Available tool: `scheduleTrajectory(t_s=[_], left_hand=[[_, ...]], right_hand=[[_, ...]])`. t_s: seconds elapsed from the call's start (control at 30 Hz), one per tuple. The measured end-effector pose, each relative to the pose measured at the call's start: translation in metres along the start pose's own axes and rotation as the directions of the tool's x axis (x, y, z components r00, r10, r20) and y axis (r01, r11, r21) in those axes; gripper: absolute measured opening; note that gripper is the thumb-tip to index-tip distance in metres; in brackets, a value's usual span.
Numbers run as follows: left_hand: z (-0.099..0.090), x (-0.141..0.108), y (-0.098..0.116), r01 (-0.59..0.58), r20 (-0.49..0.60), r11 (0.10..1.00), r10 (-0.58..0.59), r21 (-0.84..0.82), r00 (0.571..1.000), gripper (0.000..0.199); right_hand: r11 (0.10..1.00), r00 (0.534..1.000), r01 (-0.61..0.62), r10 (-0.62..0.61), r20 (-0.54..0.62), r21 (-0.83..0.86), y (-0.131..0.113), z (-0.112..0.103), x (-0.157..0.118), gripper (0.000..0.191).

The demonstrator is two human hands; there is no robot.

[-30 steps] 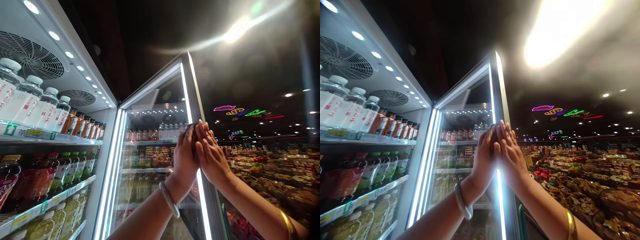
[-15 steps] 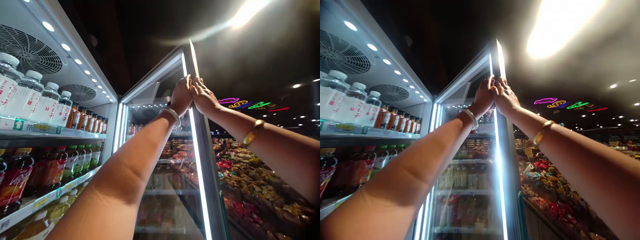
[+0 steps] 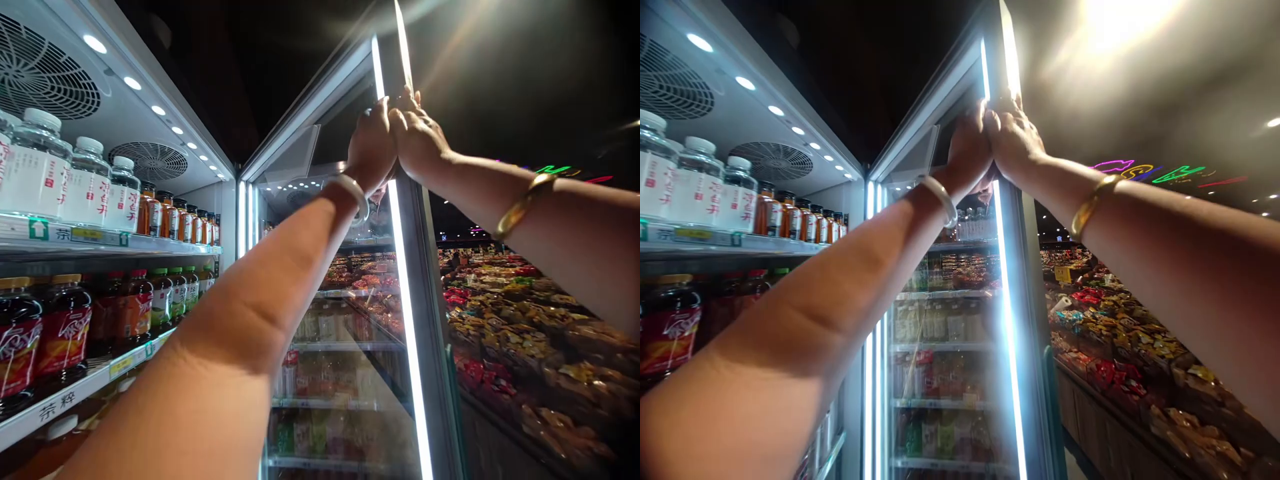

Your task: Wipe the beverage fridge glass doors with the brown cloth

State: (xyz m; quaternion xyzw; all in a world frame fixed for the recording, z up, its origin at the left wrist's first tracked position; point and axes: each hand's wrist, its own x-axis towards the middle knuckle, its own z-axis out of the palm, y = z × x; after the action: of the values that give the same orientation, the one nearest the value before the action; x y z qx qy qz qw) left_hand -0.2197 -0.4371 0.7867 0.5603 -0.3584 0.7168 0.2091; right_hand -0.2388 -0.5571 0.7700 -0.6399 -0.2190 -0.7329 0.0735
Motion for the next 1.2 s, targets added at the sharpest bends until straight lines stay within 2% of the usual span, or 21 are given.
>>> scheduleTrajectory(t_s=[0.03, 0.07, 0.13, 0.23, 0.27, 0.33, 0.47, 0.6, 0.63, 0.7, 0.77, 0.87, 0.93, 1.0, 1.03, 1.1, 1.13, 1.2], left_hand=[[-0.005, -0.016, 0.006, 0.045, 0.041, 0.999, -0.045, -0.012, 0.998, 0.053], [-0.011, -0.038, 0.014, 0.043, 0.062, 0.999, -0.042, -0.022, 0.997, 0.047], [-0.026, -0.096, 0.032, 0.027, 0.082, 0.999, -0.023, -0.047, 0.996, 0.037], [-0.051, -0.192, 0.063, -0.031, 0.024, 0.979, 0.037, -0.204, 0.999, 0.041], [-0.059, -0.221, 0.074, -0.015, 0.009, 0.967, 0.018, -0.254, 1.000, 0.043], [-0.074, -0.271, 0.096, 0.095, 0.061, 0.944, -0.080, -0.317, 0.995, 0.047], [-0.098, -0.344, 0.138, 0.277, 0.146, 0.901, -0.241, -0.334, 0.959, 0.053], [-0.119, -0.407, 0.169, 0.423, 0.228, 0.854, -0.366, -0.301, 0.902, 0.056], [-0.124, -0.417, 0.174, 0.427, 0.244, 0.860, -0.367, -0.279, 0.898, 0.057], [-0.129, -0.420, 0.175, 0.374, 0.270, 0.902, -0.313, -0.216, 0.910, 0.058], [-0.129, -0.393, 0.168, 0.239, 0.274, 0.963, -0.199, -0.122, 0.941, 0.060], [-0.115, -0.310, 0.151, -0.012, 0.231, 0.999, 0.002, 0.042, 0.973, 0.056], [-0.102, -0.254, 0.142, -0.124, 0.271, 0.986, 0.092, 0.107, 0.958, 0.048], [-0.095, -0.223, 0.142, -0.178, 0.338, 0.972, 0.118, 0.153, 0.934, 0.043], [-0.097, -0.219, 0.145, -0.182, 0.374, 0.967, 0.105, 0.177, 0.922, 0.042], [-0.108, -0.230, 0.159, -0.211, 0.457, 0.958, 0.102, 0.193, 0.884, 0.042], [-0.117, -0.241, 0.167, -0.247, 0.509, 0.953, 0.126, 0.176, 0.852, 0.042], [-0.133, -0.259, 0.178, -0.352, 0.613, 0.929, 0.214, 0.112, 0.760, 0.041]], right_hand=[[0.999, 0.998, -0.044, 0.044, 0.033, 0.008, -0.007, -0.004, -0.017, 0.064], [0.996, 0.995, -0.081, 0.080, 0.053, 0.021, -0.016, -0.008, -0.041, 0.060], [0.999, 0.997, -0.028, 0.024, 0.072, 0.046, -0.037, -0.020, -0.097, 0.054], [0.996, 0.996, 0.021, -0.029, 0.084, 0.087, -0.066, -0.041, -0.181, 0.056], [0.994, 0.994, 0.030, -0.041, 0.103, 0.103, -0.074, -0.049, -0.205, 0.058], [0.988, 0.983, 0.060, -0.082, 0.162, 0.139, -0.087, -0.062, -0.246, 0.062], [0.981, 0.956, 0.086, -0.131, 0.264, 0.176, -0.108, -0.082, -0.320, 0.070], [0.979, 0.958, 0.054, -0.107, 0.268, 0.198, -0.125, -0.094, -0.391, 0.075], [0.974, 0.960, 0.052, -0.110, 0.259, 0.221, -0.127, -0.094, -0.403, 0.075], [0.957, 0.968, 0.041, -0.109, 0.226, 0.287, -0.123, -0.091, -0.414, 0.072], [0.927, 0.983, 0.010, -0.078, 0.166, 0.374, -0.111, -0.082, -0.406, 0.069], [0.867, 0.992, -0.105, 0.055, 0.115, 0.488, -0.091, -0.065, -0.374, 0.066], [0.830, 0.979, -0.202, 0.154, 0.134, 0.520, -0.085, -0.057, -0.360, 0.065], [0.805, 0.961, -0.275, 0.211, 0.179, 0.526, -0.089, -0.055, -0.364, 0.067], [0.797, 0.953, -0.298, 0.223, 0.203, 0.525, -0.094, -0.056, -0.371, 0.069], [0.791, 0.943, -0.325, 0.230, 0.240, 0.519, -0.106, -0.061, -0.392, 0.073], [0.791, 0.944, -0.321, 0.228, 0.236, 0.520, -0.112, -0.064, -0.401, 0.074], [0.800, 0.959, -0.280, 0.206, 0.196, 0.530, -0.120, -0.066, -0.410, 0.076]])
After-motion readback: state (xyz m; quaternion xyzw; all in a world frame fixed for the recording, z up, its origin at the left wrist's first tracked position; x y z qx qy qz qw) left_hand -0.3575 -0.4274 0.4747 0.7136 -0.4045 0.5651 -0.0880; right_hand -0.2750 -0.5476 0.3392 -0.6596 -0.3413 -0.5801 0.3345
